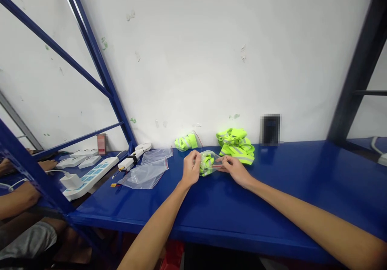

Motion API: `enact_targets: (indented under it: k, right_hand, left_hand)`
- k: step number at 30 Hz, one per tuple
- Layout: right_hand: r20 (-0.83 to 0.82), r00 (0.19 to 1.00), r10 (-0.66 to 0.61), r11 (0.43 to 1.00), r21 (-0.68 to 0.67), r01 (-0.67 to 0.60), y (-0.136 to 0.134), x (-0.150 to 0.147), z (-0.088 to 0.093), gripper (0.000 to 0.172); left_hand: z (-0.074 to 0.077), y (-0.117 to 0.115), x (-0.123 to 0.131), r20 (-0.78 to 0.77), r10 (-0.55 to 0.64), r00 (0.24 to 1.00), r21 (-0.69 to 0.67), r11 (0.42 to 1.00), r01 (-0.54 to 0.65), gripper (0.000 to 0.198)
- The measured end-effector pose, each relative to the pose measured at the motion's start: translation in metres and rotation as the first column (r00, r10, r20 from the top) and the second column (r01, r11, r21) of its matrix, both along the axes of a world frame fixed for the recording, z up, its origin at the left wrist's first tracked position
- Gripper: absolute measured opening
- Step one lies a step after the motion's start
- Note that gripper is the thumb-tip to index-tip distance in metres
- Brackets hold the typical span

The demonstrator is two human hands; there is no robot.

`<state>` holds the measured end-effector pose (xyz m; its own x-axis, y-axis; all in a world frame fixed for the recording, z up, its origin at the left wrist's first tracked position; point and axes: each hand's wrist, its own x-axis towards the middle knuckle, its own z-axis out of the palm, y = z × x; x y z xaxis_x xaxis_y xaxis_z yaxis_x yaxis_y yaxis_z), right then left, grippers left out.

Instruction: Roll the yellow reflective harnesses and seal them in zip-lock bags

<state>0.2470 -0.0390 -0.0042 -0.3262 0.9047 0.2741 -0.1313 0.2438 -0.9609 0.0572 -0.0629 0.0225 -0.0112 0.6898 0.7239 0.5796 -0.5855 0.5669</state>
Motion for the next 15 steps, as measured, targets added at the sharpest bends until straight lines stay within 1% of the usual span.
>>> enact_targets:
  k: [2, 4, 5, 6, 7, 8, 9, 10, 11, 13, 15]
  right_hand:
    - [0.021, 0.999, -0.04, 0.995, 0.096, 0.037, -0.002, 0.003, 0.002, 0.027]
    - [0.123, 0.989, -0.08, 0.964, 0.263, 0.045, -0.004, 0.006, 0.004, 0.016]
    - [0.197, 0.974, -0.11, 0.937, 0.347, 0.036, -0.004, 0.008, 0.004, 0.009]
    - [0.272, 0.951, -0.148, 0.913, 0.408, 0.026, -0.005, 0.009, 0.005, 0.008]
    - [0.337, 0.923, -0.187, 0.898, 0.439, 0.022, -0.005, 0.01, 0.005, 0.012]
    - [0.392, 0.893, -0.22, 0.897, 0.441, 0.027, -0.005, 0.01, 0.005, 0.016]
    - [0.437, 0.865, -0.246, 0.904, 0.426, 0.042, -0.004, 0.01, 0.005, 0.02]
    - [0.469, 0.841, -0.268, 0.911, 0.409, 0.062, -0.004, 0.01, 0.004, 0.025]
    - [0.497, 0.821, -0.282, 0.914, 0.399, 0.072, -0.004, 0.01, 0.003, 0.03]
    - [0.53, 0.797, -0.29, 0.912, 0.404, 0.064, -0.004, 0.009, 0.002, 0.039]
    - [0.542, 0.794, -0.274, 0.912, 0.41, 0.035, -0.004, 0.009, -0.001, 0.045]
  left_hand:
    - [0.0, 0.003, -0.007, -0.017, 0.053, 0.998, 0.083, 0.995, -0.051, 0.032]
    - [-0.003, 0.009, -0.014, -0.042, 0.162, 0.986, 0.108, 0.982, -0.157, 0.028]
    - [-0.006, 0.012, -0.018, -0.065, 0.228, 0.972, 0.077, 0.972, -0.223, 0.027]
    - [-0.008, 0.015, -0.022, -0.099, 0.293, 0.951, 0.013, 0.956, -0.294, 0.029]
    - [-0.011, 0.019, -0.027, -0.143, 0.352, 0.925, -0.072, 0.928, -0.365, 0.033]
    - [-0.014, 0.022, -0.031, -0.194, 0.395, 0.898, -0.162, 0.89, -0.427, 0.038]
    - [-0.016, 0.024, -0.035, -0.245, 0.41, 0.879, -0.242, 0.852, -0.465, 0.042]
    - [-0.018, 0.026, -0.037, -0.288, 0.396, 0.872, -0.301, 0.827, -0.475, 0.047]
    - [-0.02, 0.028, -0.039, -0.318, 0.363, 0.876, -0.337, 0.821, -0.462, 0.05]
    - [-0.021, 0.03, -0.041, -0.335, 0.283, 0.899, -0.346, 0.85, -0.397, 0.055]
    - [-0.021, 0.03, -0.039, -0.326, 0.232, 0.916, -0.316, 0.887, -0.337, 0.053]
